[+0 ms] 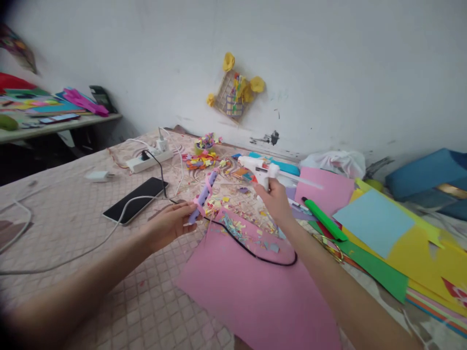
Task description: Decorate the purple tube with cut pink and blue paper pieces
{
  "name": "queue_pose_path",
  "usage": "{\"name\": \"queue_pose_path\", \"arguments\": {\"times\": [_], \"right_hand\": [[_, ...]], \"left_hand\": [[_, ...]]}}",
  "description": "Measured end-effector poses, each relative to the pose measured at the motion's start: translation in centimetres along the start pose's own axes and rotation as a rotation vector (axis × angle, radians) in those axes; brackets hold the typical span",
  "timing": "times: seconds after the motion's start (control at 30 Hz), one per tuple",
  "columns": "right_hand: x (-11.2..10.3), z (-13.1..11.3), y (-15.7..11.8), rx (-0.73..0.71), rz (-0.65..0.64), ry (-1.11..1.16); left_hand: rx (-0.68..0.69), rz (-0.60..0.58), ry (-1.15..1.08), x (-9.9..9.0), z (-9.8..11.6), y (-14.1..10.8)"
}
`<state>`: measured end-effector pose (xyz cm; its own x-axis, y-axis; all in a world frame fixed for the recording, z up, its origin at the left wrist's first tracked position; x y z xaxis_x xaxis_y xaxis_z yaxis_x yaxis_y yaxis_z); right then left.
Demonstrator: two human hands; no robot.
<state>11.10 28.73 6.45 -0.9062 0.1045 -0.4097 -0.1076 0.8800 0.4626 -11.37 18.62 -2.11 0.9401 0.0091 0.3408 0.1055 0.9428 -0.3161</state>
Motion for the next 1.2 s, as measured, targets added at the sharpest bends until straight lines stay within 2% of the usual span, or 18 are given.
{"name": "queue_pose_path", "arguments": {"times": [0.1,0.17,0.3,0.5,0.97,1.2], "right_hand": [[-1.4,-1.0,-2.4,0.081,-0.093,-0.012],[-1.1,-1.9,-3.9,0.081,-0.211,-0.078],[0.4,-4.5,-6.0,-0.080,-0.404,-0.100],[2.0,-4.6,-6.9,-0.093,-0.561,-0.099],[2.6,-4.9,-7.3,-0.107,-0.592,-0.126],[2.0,-4.6,-7.0,-0.087,-0.540,-0.174]], "left_hand": [[-0.014,-0.031,-0.011,0.3,-0.1,0.1],[-0.017,-0.047,-0.009,0.5,-0.3,0.1],[-0.012,-0.067,-0.007,0.6,-0.4,0.3],[0.040,-0.103,0.015,0.8,-0.1,0.3],[0.166,-0.145,0.045,1.3,1.1,-0.2],[0.186,-0.175,0.029,1.6,1.3,-0.3]]}}
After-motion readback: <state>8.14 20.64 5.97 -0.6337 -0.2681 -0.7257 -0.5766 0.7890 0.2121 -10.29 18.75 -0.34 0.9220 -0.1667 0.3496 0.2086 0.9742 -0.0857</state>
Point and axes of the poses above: each hand's wrist, its own y-axis towards the middle knuckle, its own x-axis out of the palm, z = x × y, the point moved 9 cm from there along y, towards the middle knuckle, and after that the axes turned 8 degrees about y, right-handed, at the moved point
